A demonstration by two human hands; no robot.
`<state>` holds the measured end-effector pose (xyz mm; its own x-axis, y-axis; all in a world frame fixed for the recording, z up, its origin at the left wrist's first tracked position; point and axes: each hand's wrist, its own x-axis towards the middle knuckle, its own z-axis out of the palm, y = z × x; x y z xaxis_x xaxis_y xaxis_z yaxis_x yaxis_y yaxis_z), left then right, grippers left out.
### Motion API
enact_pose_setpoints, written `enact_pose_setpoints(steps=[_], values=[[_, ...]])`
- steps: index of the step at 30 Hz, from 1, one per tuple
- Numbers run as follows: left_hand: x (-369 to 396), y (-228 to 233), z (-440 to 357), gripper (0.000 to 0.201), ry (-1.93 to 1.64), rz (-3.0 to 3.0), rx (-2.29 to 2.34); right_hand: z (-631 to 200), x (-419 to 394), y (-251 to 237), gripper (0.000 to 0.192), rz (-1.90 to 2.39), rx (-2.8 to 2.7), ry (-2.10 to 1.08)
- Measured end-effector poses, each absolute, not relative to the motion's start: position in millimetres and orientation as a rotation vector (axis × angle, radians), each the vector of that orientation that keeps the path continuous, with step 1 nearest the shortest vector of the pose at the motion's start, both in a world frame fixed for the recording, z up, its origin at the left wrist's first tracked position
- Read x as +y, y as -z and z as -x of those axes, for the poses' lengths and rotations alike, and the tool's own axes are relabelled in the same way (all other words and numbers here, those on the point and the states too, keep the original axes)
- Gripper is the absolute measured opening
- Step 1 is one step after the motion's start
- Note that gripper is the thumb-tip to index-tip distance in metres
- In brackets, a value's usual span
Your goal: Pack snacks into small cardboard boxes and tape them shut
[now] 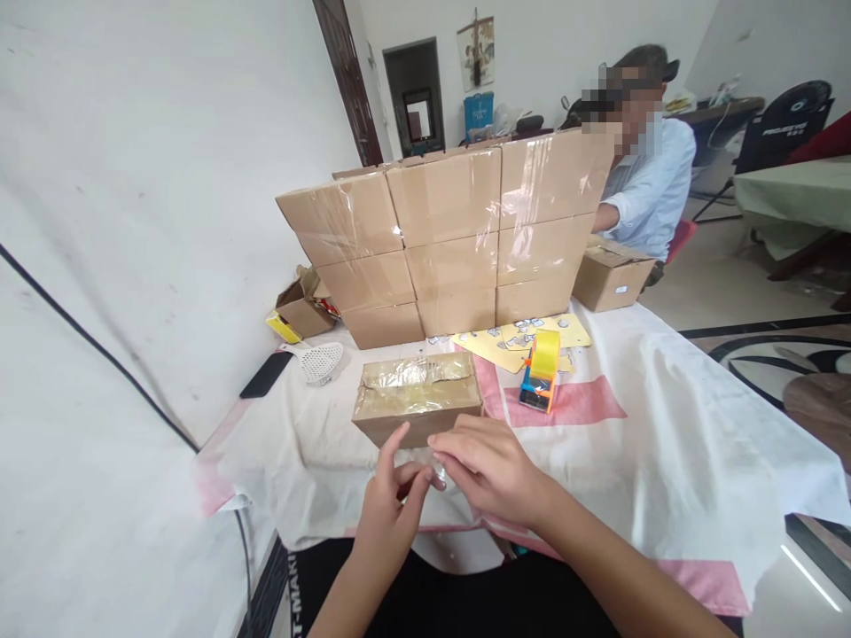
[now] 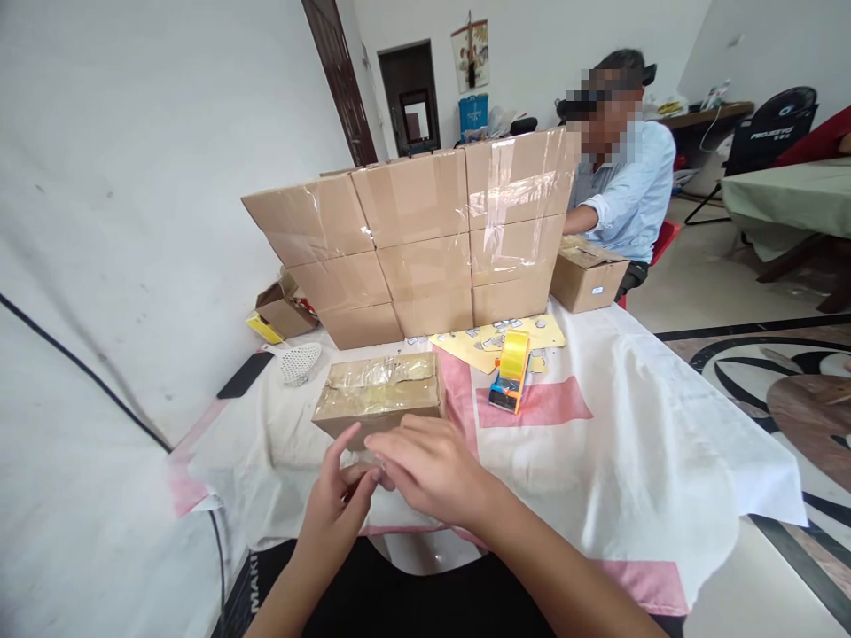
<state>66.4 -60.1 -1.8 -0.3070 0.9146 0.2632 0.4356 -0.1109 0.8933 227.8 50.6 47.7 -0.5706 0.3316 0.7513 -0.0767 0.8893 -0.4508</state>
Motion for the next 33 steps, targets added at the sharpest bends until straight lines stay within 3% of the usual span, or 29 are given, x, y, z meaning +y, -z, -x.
enact_pose_setpoints(steps=[4, 13, 17, 20, 26, 30, 33], values=[[-56, -3, -66, 0.031, -1.269, -1.208, 1.575, -227, 51, -49, 0.019, 0.052, -2.137, -0.260], [-58, -13, -46, 0.043, -1.120, -1.036, 1.574, -219, 47, -35, 0.017, 0.035, -2.140, -0.304], [-65, -13, -45, 0.040, -1.219, -1.065, 1.631, -215, 46, -29, 0.022, 0.059, -2.069, -0.484], [-68, -16, -43, 0.060, -1.226, -1.097, 1.622, -208, 44, -32, 0.019, 0.224, -1.958, -0.754], [-72, -20, -26, 0.055, -1.474, -1.029, 1.750, -165, 57, -78, 0.003, 0.489, -1.829, -1.051], [-74, -20, -8, 0.063, -1.616, -0.993, 1.865, -116, 89, -100, 0.011, 0.497, -1.907, -1.339], [-67, -16, 9, 0.066, -1.585, -1.116, 1.955, -83, 117, -91, 0.015, 0.557, -2.048, -1.253]])
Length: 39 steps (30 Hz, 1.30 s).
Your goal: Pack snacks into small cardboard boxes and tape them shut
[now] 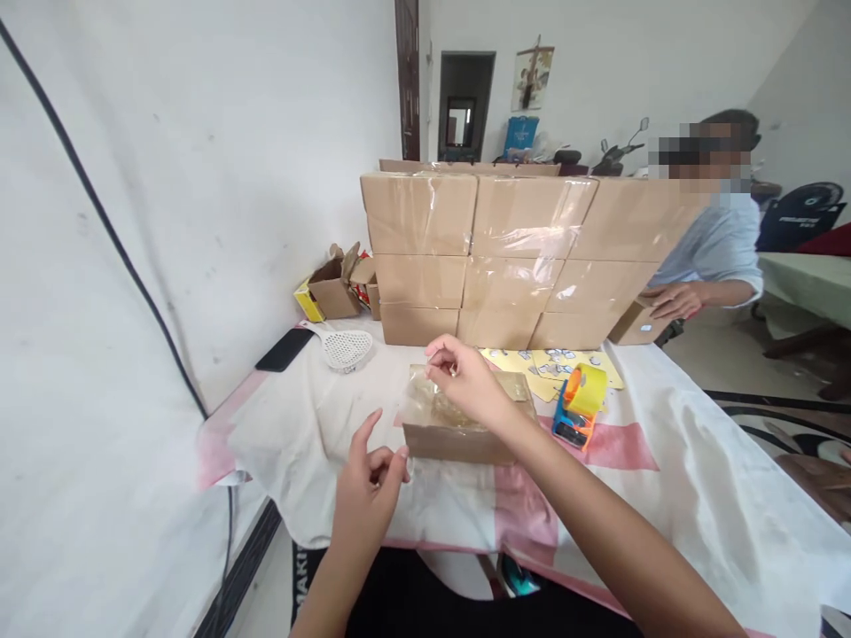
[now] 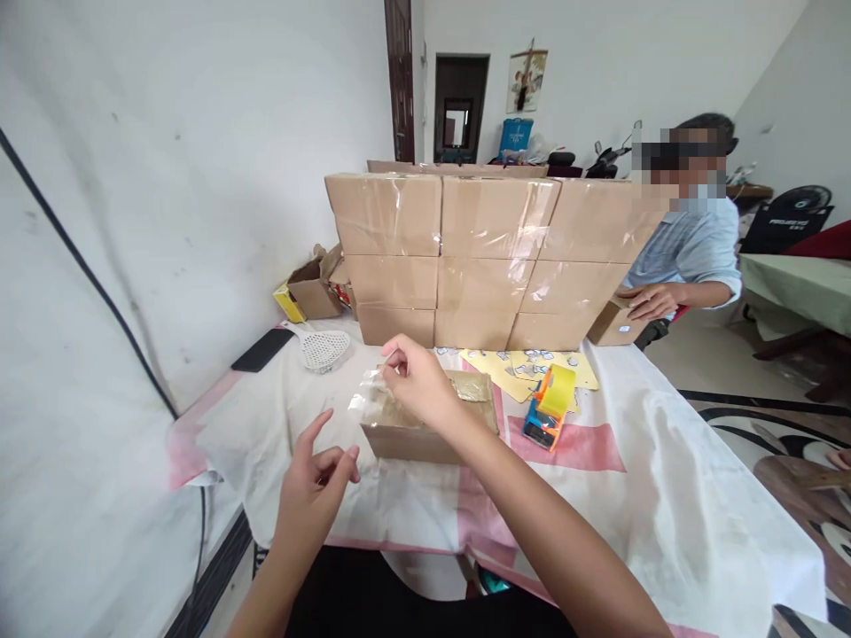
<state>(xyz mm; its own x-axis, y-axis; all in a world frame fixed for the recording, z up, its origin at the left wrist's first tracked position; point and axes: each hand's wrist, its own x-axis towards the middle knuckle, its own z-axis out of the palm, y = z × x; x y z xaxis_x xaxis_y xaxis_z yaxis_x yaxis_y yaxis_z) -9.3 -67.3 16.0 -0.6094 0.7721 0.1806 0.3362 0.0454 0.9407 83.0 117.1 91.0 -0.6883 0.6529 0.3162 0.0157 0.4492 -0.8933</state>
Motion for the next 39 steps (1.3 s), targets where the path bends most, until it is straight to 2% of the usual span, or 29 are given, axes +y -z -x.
enact_pose_setpoints(steps=[7, 15, 21, 24, 27, 30, 33, 39], values=[[-41, 0, 31, 0.055, -0.964, -1.585, 2.226, -61, 146, -59, 0.017, 0.725, -2.301, -1.005], [-38, 10, 27, 0.050, -0.985, -1.597, 2.293, -59, 139, -58, 0.021, 0.729, -2.451, -0.735], [-39, 10, 28, 0.046, -0.969, -1.565, 2.303, -54, 121, -69, 0.041, 0.939, -2.559, -0.059], [-38, 2, 31, 0.052, -1.043, -1.523, 2.349, -64, 119, -77, 0.051, 1.002, -2.512, 0.030], [-31, 0, 37, 0.061, -1.147, -1.494, 2.315, -102, 123, -79, 0.035, 0.973, -2.344, -0.112], [-24, 17, 42, 0.066, -1.388, -1.398, 2.148, -171, 141, -73, 0.015, 1.003, -2.033, -0.265], [-17, 52, 44, 0.069, -1.578, -1.221, 2.062, -252, 186, -66, 0.017, 1.227, -1.780, -0.233], [-11, 95, 51, 0.043, -1.509, -1.080, 2.109, -345, 296, -39, 0.025, 1.534, -1.589, -0.222]])
